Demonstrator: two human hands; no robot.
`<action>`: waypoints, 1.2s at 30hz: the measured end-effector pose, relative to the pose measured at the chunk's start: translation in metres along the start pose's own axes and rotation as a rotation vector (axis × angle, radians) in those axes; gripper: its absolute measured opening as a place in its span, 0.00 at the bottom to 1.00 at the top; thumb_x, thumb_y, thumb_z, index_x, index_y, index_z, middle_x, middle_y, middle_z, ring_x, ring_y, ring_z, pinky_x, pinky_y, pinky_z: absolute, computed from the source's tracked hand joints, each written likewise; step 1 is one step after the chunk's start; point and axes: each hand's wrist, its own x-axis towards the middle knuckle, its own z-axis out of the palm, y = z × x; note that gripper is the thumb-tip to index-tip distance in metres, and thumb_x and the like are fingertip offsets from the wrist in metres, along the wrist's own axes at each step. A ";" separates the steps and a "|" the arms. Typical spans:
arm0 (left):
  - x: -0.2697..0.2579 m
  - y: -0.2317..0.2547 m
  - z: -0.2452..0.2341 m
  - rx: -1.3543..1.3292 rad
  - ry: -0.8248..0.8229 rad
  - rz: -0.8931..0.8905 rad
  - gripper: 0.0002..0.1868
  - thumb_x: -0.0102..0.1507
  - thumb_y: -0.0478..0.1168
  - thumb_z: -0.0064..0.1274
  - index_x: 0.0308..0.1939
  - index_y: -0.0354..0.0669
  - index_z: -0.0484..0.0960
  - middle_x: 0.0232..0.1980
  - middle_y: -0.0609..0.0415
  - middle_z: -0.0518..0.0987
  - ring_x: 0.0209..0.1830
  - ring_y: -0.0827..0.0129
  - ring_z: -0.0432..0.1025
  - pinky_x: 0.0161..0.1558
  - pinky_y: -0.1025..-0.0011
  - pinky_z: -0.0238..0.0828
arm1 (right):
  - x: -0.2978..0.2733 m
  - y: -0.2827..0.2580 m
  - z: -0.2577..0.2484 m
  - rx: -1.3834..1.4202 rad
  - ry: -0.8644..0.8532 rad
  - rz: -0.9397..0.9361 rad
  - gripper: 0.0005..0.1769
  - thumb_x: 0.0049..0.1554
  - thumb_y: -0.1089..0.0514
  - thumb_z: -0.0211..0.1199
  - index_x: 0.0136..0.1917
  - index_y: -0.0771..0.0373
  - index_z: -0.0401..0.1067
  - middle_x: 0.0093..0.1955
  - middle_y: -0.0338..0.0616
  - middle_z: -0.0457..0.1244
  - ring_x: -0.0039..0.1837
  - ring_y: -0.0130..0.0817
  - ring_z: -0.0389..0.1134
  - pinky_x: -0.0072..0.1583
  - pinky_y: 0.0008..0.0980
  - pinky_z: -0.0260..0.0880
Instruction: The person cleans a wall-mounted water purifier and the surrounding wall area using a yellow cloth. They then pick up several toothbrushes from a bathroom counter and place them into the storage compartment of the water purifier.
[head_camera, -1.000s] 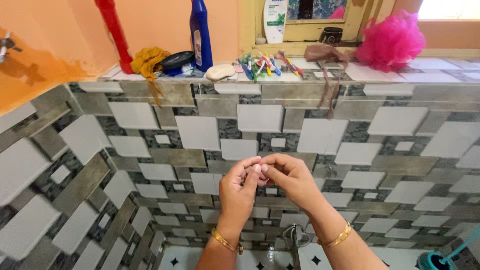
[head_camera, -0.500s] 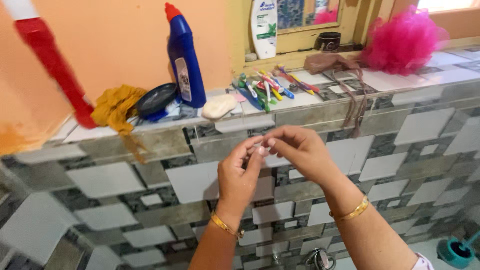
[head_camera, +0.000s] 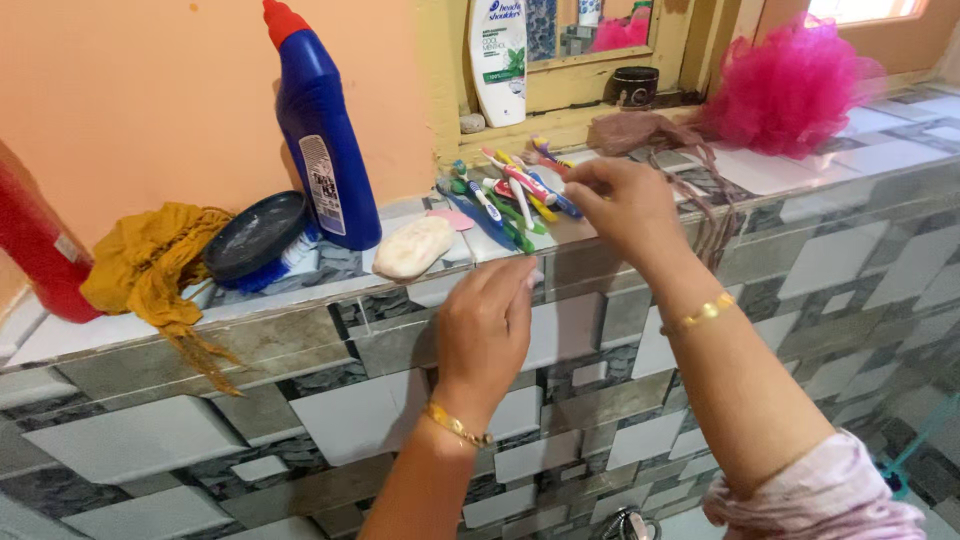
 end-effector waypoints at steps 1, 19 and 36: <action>0.007 -0.004 0.004 0.051 0.001 0.037 0.09 0.66 0.34 0.52 0.49 0.41 0.83 0.47 0.46 0.82 0.47 0.50 0.77 0.49 0.57 0.73 | 0.006 0.002 0.005 -0.039 -0.007 -0.001 0.13 0.55 0.51 0.68 0.51 0.57 0.81 0.46 0.47 0.72 0.46 0.39 0.74 0.50 0.37 0.71; 0.073 -0.028 0.059 0.700 -0.122 -0.025 0.13 0.53 0.45 0.62 0.30 0.37 0.87 0.40 0.46 0.79 0.45 0.51 0.72 0.47 0.53 0.63 | 0.044 0.025 0.056 -0.288 -0.142 0.064 0.16 0.49 0.42 0.71 0.42 0.55 0.83 0.42 0.56 0.69 0.46 0.56 0.71 0.51 0.51 0.71; 0.088 -0.035 0.068 0.893 0.023 0.091 0.05 0.56 0.33 0.53 0.28 0.40 0.84 0.40 0.49 0.76 0.46 0.56 0.71 0.50 0.58 0.62 | 0.037 0.048 0.038 0.477 -0.030 0.223 0.13 0.55 0.51 0.69 0.45 0.64 0.82 0.33 0.39 0.70 0.34 0.20 0.67 0.38 0.26 0.66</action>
